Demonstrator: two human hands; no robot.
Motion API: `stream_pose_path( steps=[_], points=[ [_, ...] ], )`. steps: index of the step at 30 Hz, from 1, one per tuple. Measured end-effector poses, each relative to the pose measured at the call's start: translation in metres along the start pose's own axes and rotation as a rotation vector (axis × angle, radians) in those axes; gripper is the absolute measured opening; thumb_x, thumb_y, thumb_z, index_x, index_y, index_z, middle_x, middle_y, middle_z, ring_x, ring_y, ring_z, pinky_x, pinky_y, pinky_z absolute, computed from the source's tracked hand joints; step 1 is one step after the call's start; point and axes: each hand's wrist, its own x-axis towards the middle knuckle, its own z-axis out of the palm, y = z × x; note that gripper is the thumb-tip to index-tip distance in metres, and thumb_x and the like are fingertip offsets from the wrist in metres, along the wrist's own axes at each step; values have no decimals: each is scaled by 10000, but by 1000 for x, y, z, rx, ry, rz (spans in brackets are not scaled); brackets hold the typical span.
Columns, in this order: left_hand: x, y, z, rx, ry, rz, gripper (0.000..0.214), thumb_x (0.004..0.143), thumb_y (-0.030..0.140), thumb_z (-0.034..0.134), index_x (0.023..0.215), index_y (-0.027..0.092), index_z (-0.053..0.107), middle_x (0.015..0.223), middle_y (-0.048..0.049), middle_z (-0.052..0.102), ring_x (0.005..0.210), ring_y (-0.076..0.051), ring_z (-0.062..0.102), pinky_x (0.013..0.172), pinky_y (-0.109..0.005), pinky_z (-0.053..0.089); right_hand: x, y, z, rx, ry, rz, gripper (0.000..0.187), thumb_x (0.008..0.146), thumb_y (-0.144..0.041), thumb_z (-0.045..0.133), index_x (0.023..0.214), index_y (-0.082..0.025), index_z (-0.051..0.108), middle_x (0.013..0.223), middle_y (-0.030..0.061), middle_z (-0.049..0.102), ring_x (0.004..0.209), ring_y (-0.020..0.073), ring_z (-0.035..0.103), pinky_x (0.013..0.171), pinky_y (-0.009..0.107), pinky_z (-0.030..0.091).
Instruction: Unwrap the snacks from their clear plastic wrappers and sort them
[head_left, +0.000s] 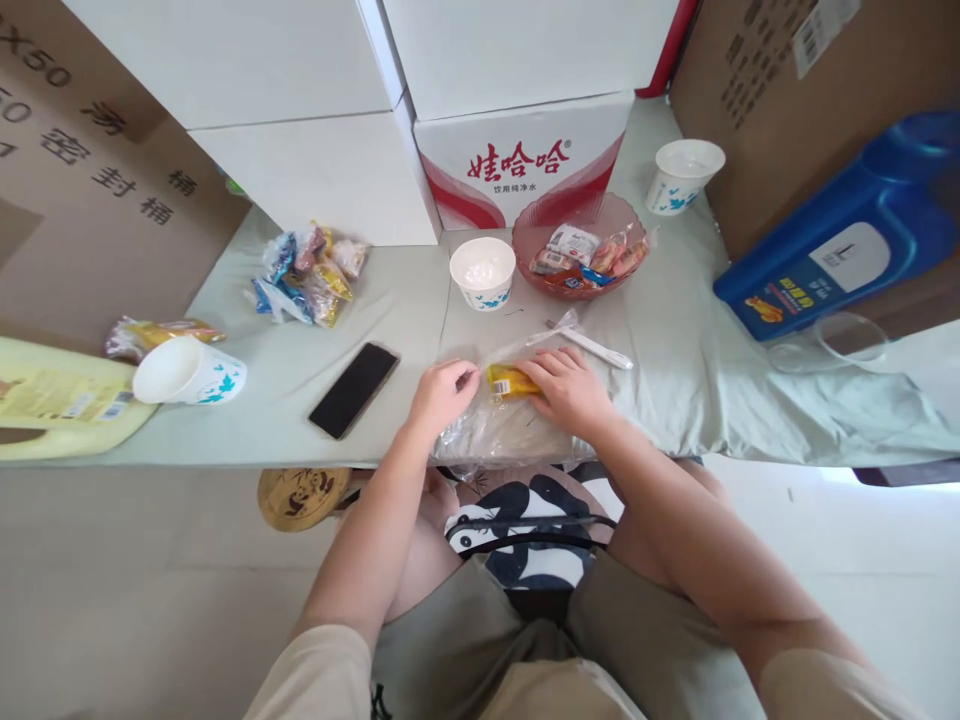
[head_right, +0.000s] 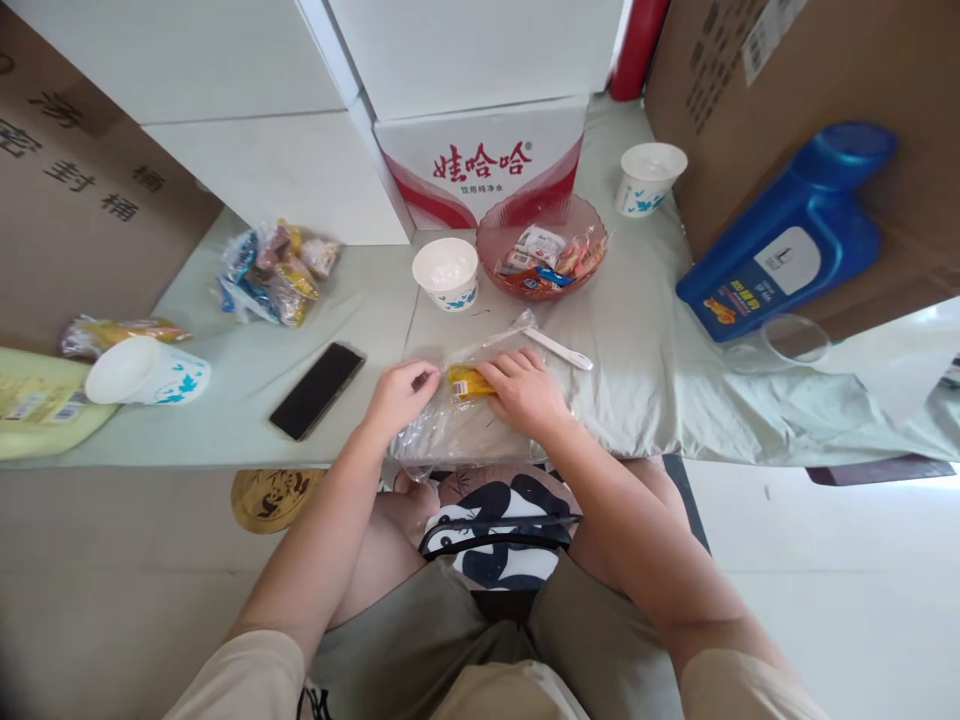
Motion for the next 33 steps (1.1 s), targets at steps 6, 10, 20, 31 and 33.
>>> stream_pose_path(
  steps=[6, 10, 20, 31, 33],
  points=[
    [12, -6, -8, -147, 133, -131, 199, 874, 293, 514, 756, 190, 636, 623, 29, 604, 564, -112, 514, 594, -235, 380, -18, 3, -32, 205, 154, -32, 405, 927, -355, 594, 1317, -252, 572, 1155, 109, 688, 1040, 280, 645, 910, 446, 522],
    [16, -5, -11, -145, 131, -102, 176, 847, 294, 532, 748, 195, 638, 577, 43, 542, 543, -113, 472, 582, -242, 355, 21, 41, -76, 27, 312, 195, 454, 876, -354, 637, 1309, -227, 580, 1203, 142, 672, 1123, 357, 620, 958, 546, 491],
    [15, -10, -13, -144, 91, -81, 174, 852, 297, 552, 755, 204, 662, 607, 8, 644, 547, -131, 542, 569, -257, 368, 25, 21, -64, 147, 85, -70, 341, 938, -338, 534, 1222, -194, 657, 1239, 133, 709, 1180, 286, 654, 1024, 490, 513],
    [33, -35, -30, -405, 584, -296, 87, 813, 159, 586, 883, 187, 630, 787, 0, 678, 650, -108, 636, 670, -231, 501, -71, 4, -7, 15, -328, -65, 746, 786, -282, 731, 1491, -301, 487, 1608, 86, 411, 1503, 350, 338, 1193, 620, 304],
    [20, -22, -36, -302, 661, -214, 82, 831, 175, 589, 902, 191, 629, 818, -3, 667, 717, -114, 639, 725, -239, 512, -72, 4, -4, 9, -292, -48, 727, 792, -226, 690, 1486, -308, 490, 1603, 79, 421, 1494, 343, 358, 1190, 623, 299]
  ],
)
